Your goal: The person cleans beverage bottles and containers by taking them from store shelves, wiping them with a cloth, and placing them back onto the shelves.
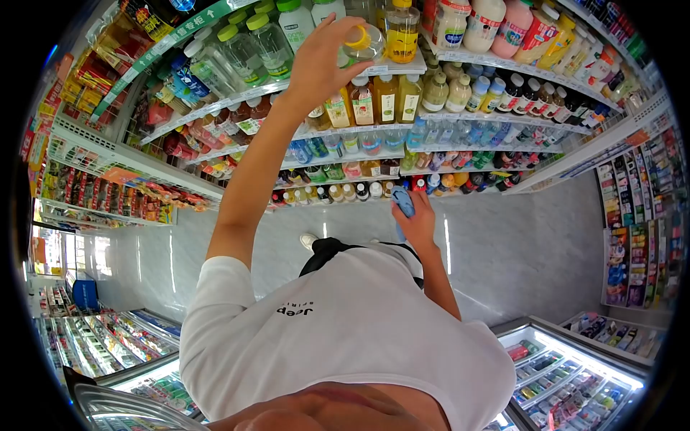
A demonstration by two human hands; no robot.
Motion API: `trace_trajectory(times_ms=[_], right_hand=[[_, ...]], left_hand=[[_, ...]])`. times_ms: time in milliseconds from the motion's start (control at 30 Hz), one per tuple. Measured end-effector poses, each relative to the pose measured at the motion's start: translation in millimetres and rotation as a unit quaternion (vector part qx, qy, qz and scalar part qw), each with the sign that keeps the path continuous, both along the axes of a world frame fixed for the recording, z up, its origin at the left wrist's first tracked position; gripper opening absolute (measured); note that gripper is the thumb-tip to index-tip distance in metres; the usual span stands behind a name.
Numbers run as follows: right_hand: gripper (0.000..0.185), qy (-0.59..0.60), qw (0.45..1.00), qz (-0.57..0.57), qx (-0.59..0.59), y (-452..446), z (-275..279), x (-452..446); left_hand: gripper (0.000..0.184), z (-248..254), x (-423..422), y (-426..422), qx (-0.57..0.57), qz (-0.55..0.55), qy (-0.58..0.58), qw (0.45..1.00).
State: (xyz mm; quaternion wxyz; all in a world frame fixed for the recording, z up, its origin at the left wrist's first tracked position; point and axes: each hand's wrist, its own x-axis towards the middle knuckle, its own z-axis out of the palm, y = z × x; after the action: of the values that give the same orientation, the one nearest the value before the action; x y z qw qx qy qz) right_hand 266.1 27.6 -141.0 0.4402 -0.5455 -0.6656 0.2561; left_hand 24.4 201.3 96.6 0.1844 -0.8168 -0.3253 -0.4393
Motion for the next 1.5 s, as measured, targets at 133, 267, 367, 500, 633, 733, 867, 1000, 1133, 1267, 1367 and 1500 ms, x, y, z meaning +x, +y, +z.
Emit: trace_trajectory(times_ms=[133,267,367,500,633,733,867,1000,1133,1267,1367,1500], right_hand=[[0.029,0.006,1.000,-0.013,0.011,3.2,-1.3,3.1],[0.029,-0.008,1.000,-0.008,0.006,7.2,-2.4,4.6],[0.029,0.009,1.000,-0.012,0.003,9.9,-3.2,1.0],[0.028,0.083,0.994,-0.016,-0.065,14.3,-6.1,-4.7],[0.036,0.264,0.955,-0.044,-0.129,15.3,26.1,-20.6],[0.037,0.349,0.929,-0.018,-0.119,9.6,54.0,-29.9],[0.032,0.283,0.948,0.122,0.077,12.3,100.4,-44.4],[0.030,0.123,0.962,0.163,0.180,24.9,119.1,-63.2],[0.028,0.117,0.968,0.156,0.156,30.9,117.4,-70.3],[0.024,0.093,0.975,0.159,0.123,36.7,104.7,-76.6],[0.025,0.073,0.979,0.154,0.109,34.1,91.6,-81.0],[0.034,0.067,0.965,0.228,0.111,16.9,94.6,-77.0]], left_hand=[[0.078,7.4,-4.3,-22.0,-0.075,-0.075,-0.136,0.985],[0.093,2.5,-9.4,-55.6,-0.140,-0.307,-0.388,0.858],[0.096,-10.4,-13.2,-85.3,-0.232,-0.393,-0.541,0.707],[0.073,-52.5,-6.3,-119.6,-0.319,-0.368,-0.670,0.560],[0.057,-96.1,0.0,-150.4,-0.428,-0.331,-0.710,0.451],[0.058,-114.3,5.0,-179.3,-0.509,-0.303,-0.706,0.389],[0.053,-129.3,20.3,-193.3,-0.532,-0.263,-0.706,0.386],[0.047,-166.3,22.6,-208.0,-0.602,-0.227,-0.671,0.369],[0.053,-145.7,26.1,-207.3,-0.613,-0.208,-0.657,0.386],[0.055,-152.4,29.4,-207.8,-0.606,-0.164,-0.659,0.414],[0.053,-157.3,27.7,-203.8,-0.584,-0.130,-0.674,0.432],[0.054,-140.6,17.8,-193.4,-0.531,-0.133,-0.708,0.446]])
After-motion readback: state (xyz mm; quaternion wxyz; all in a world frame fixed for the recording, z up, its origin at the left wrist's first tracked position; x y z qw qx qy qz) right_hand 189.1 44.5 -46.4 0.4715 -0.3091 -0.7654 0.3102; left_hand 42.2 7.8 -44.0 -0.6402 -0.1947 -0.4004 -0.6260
